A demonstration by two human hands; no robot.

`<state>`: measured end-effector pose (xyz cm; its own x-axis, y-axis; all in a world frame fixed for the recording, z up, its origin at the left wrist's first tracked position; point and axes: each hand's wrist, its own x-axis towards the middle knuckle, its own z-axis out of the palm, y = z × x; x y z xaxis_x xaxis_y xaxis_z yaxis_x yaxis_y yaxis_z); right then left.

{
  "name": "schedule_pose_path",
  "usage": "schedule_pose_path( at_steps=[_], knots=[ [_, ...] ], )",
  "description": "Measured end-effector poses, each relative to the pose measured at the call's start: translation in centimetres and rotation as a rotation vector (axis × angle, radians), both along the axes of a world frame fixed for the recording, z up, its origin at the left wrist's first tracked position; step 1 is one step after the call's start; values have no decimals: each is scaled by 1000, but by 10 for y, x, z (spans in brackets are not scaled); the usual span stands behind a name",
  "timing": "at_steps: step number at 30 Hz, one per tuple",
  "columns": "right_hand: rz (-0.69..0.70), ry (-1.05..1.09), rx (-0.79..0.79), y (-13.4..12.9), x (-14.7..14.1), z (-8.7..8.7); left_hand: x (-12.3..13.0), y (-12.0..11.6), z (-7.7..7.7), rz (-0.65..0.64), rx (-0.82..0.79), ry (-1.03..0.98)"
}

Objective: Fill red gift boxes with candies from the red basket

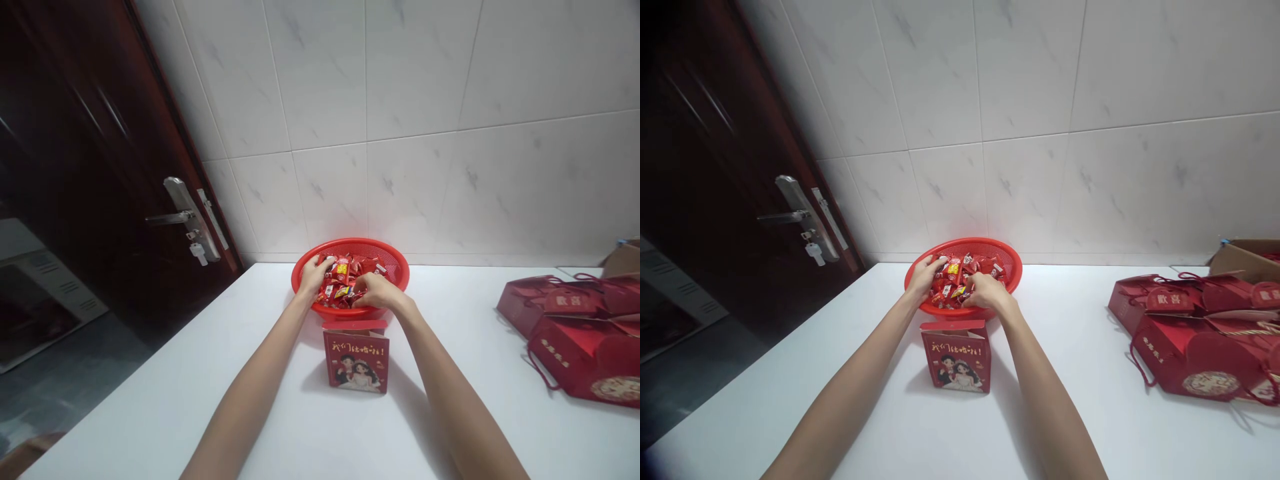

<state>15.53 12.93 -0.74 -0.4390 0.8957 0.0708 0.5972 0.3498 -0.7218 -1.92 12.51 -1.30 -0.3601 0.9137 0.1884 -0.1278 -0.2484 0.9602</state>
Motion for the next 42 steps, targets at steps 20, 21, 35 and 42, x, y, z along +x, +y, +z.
schedule_pose_path(
  at_steps=[20,21,35,42],
  knots=[
    [-56,519,-121,23,24,-1,1,6,2,65,51,-51],
    [-75,618,-174,23,26,0,1,6,2,64,50,-54],
    [-177,921,-178,27,25,-2,4,2,7,-72,-55,21],
    [-134,911,-177,26,25,-4,1,6,3,-43,-65,14]
  ],
)
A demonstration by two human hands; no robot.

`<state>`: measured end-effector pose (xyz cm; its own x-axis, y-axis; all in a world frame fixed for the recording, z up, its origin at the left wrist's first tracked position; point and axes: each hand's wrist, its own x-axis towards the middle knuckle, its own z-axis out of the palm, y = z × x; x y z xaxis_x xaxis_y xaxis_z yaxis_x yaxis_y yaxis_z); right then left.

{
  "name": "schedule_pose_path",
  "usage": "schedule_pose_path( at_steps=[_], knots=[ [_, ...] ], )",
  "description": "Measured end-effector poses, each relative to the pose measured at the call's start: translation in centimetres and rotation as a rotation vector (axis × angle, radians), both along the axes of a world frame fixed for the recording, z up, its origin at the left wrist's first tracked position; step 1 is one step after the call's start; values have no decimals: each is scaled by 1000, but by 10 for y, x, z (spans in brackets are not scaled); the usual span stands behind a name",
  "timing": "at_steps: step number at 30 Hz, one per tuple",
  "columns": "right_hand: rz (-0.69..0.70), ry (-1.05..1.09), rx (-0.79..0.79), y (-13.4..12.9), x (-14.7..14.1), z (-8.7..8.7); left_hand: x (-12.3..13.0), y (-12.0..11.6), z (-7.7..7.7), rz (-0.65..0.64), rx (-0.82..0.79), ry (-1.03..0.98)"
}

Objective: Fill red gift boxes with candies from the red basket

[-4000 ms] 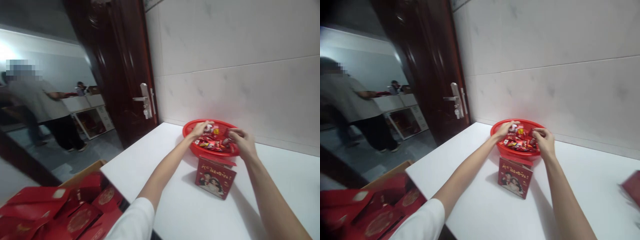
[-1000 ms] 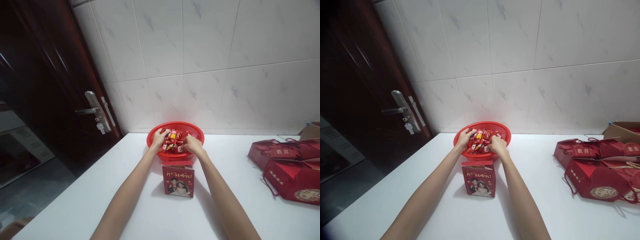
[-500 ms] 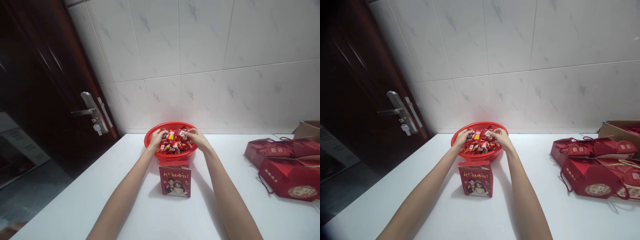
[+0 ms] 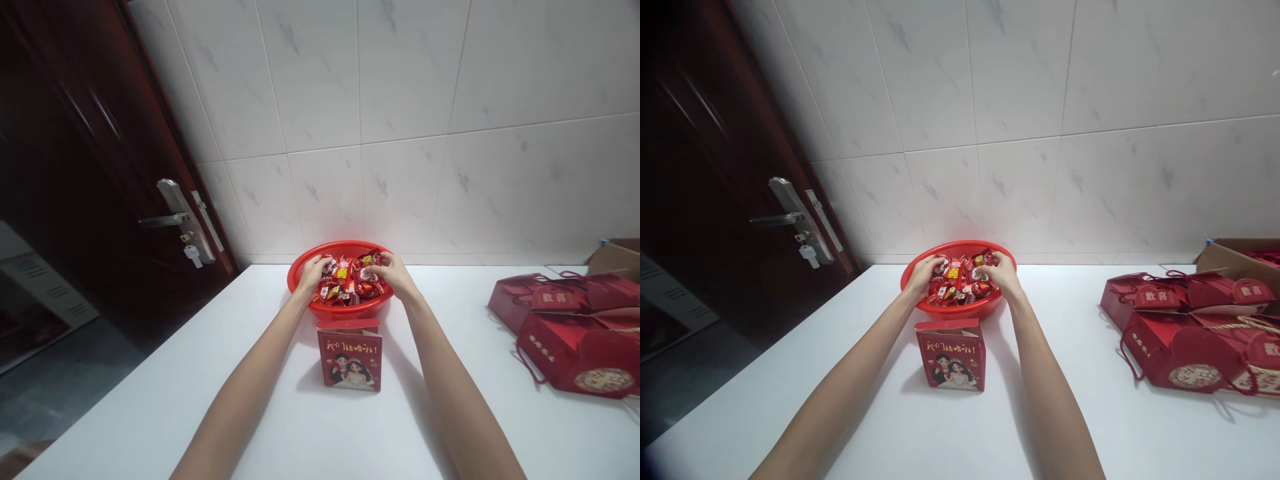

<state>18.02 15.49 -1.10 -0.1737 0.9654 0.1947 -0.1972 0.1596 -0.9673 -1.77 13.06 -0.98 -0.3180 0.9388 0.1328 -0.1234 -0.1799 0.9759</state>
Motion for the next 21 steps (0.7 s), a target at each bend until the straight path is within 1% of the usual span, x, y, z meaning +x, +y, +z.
schedule_pose_path(
  at_steps=[4,8,12,14,16,19,21],
  knots=[
    [14,53,5,0,0,1,-1,0,0,23,2,104],
    [11,93,-37,-2,1,3,-1,0,-1,24,-35,197],
    [-2,133,-81,-3,0,5,1,2,-3,-15,-98,283],
    [0,149,-79,-3,0,5,4,1,-2,-44,-119,322],
    [1,161,-63,-2,-2,4,7,-3,2,-106,-68,362],
    [-10,187,-33,-3,-6,3,10,-11,10,-275,67,452],
    [-8,208,-27,-4,-11,2,12,-15,13,-381,81,529]
  ],
)
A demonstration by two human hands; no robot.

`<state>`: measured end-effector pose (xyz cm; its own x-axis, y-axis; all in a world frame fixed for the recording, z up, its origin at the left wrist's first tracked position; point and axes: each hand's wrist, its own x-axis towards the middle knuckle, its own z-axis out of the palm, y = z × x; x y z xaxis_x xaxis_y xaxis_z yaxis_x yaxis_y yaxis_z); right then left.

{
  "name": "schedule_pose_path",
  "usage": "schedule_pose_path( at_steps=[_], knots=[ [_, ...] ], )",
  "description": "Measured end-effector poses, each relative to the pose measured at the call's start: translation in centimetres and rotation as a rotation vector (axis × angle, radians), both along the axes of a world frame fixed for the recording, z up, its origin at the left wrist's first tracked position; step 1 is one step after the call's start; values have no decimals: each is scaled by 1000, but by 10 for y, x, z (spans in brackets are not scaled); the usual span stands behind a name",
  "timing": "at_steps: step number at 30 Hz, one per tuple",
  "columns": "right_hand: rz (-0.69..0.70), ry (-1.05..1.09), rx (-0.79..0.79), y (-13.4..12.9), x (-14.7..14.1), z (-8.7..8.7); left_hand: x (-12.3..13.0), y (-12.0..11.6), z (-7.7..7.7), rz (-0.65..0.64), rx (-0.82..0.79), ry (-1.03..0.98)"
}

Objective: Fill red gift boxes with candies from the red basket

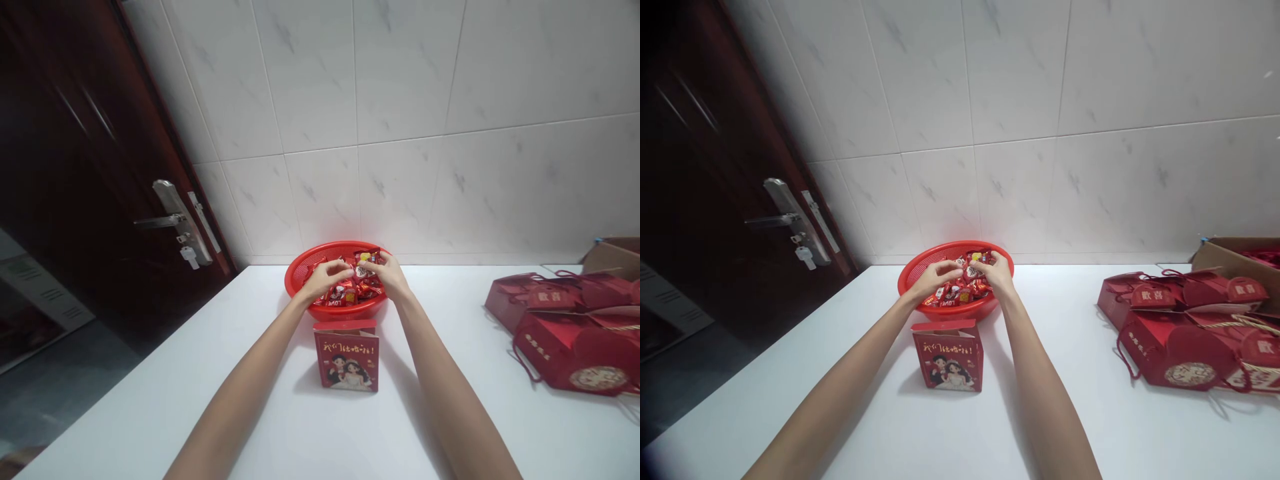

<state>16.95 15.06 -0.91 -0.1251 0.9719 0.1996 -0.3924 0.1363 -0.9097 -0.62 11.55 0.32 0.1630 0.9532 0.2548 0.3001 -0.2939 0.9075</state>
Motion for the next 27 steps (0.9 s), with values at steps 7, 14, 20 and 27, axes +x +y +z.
schedule_pose_path(
  at_steps=[7,14,20,27],
  knots=[
    [-26,135,-11,7,-7,-6,-1,1,-4,-3,44,-118],
    [-95,198,4,19,-4,-14,-5,8,-6,108,-15,-533],
    [-62,159,47,10,-7,-10,-3,6,-1,169,-29,-602],
    [-32,214,-67,6,-6,-2,-4,7,-4,174,-22,-593]
  ],
)
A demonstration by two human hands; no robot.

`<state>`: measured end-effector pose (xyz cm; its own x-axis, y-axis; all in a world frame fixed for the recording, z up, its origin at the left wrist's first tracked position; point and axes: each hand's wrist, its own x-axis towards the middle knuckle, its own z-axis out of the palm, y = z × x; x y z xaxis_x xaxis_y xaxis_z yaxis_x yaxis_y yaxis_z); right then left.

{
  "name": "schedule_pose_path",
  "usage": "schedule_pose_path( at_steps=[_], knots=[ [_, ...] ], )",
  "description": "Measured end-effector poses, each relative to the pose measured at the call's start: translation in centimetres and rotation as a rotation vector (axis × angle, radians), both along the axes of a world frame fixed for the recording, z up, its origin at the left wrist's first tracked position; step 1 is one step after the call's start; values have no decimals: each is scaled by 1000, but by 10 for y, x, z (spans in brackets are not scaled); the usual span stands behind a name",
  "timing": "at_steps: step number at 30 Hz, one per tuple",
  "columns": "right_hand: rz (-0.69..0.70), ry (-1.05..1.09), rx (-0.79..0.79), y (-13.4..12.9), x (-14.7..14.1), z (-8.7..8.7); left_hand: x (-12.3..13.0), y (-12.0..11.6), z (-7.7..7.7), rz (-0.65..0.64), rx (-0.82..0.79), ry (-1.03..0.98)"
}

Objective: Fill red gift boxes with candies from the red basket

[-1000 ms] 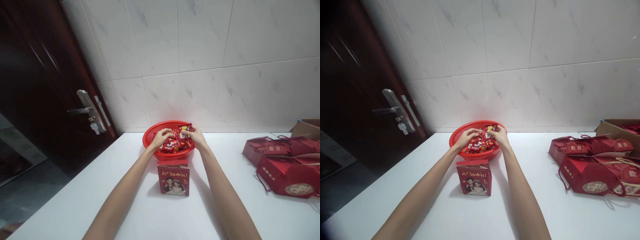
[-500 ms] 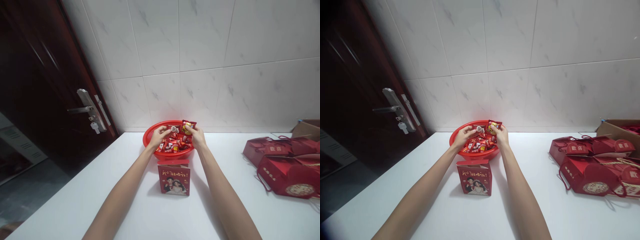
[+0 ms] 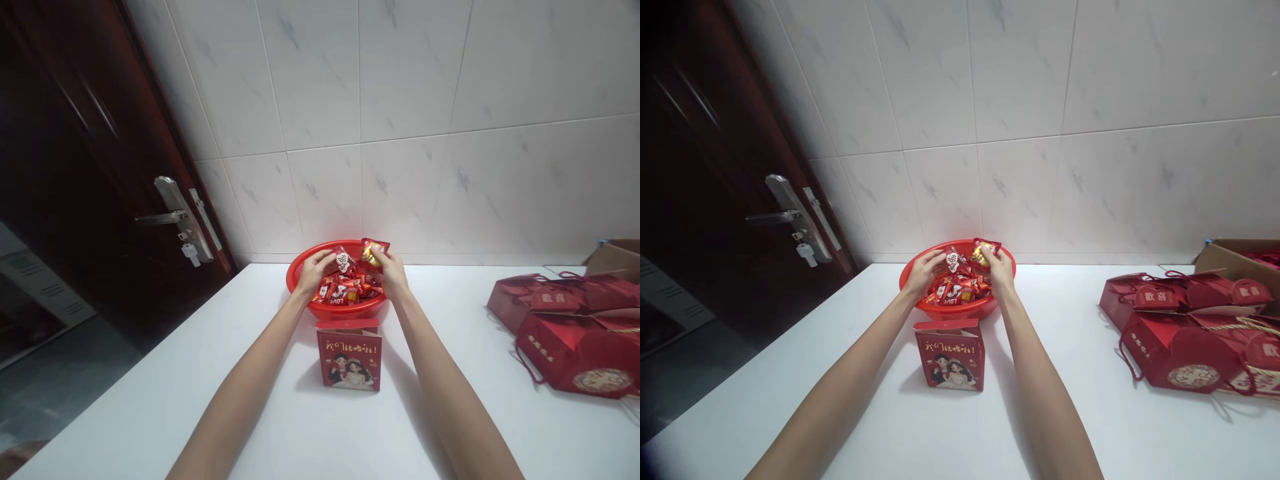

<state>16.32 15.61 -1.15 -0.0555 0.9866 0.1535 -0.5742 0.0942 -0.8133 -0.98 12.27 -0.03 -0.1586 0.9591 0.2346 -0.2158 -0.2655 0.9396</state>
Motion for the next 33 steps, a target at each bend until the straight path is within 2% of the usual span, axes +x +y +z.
schedule_pose_path(
  at_steps=[3,6,13,18,22,26,27,29,31,33],
  knots=[
    [132,79,-10,-2,2,5,0,1,-1,-5,9,-7],
    [199,40,10,-6,0,7,1,-1,1,-6,10,11],
    [131,-70,-68,-12,-10,5,-1,-2,0,18,62,43],
    [164,-83,-4,-18,-16,4,-2,0,-6,-84,89,187],
    [210,-87,89,-22,-19,3,-3,2,-8,-53,86,230],
    [161,-51,73,-19,-18,2,-18,17,-7,-16,-5,208],
    [149,-37,63,-18,-18,2,-24,23,-8,0,-41,285],
    [129,-19,44,-16,-18,1,-39,34,-11,-4,-117,563],
    [118,-20,31,-15,-19,0,-52,44,-17,-75,-196,835],
    [113,-29,27,-14,-19,0,-61,52,-23,-159,-268,969]
  ],
)
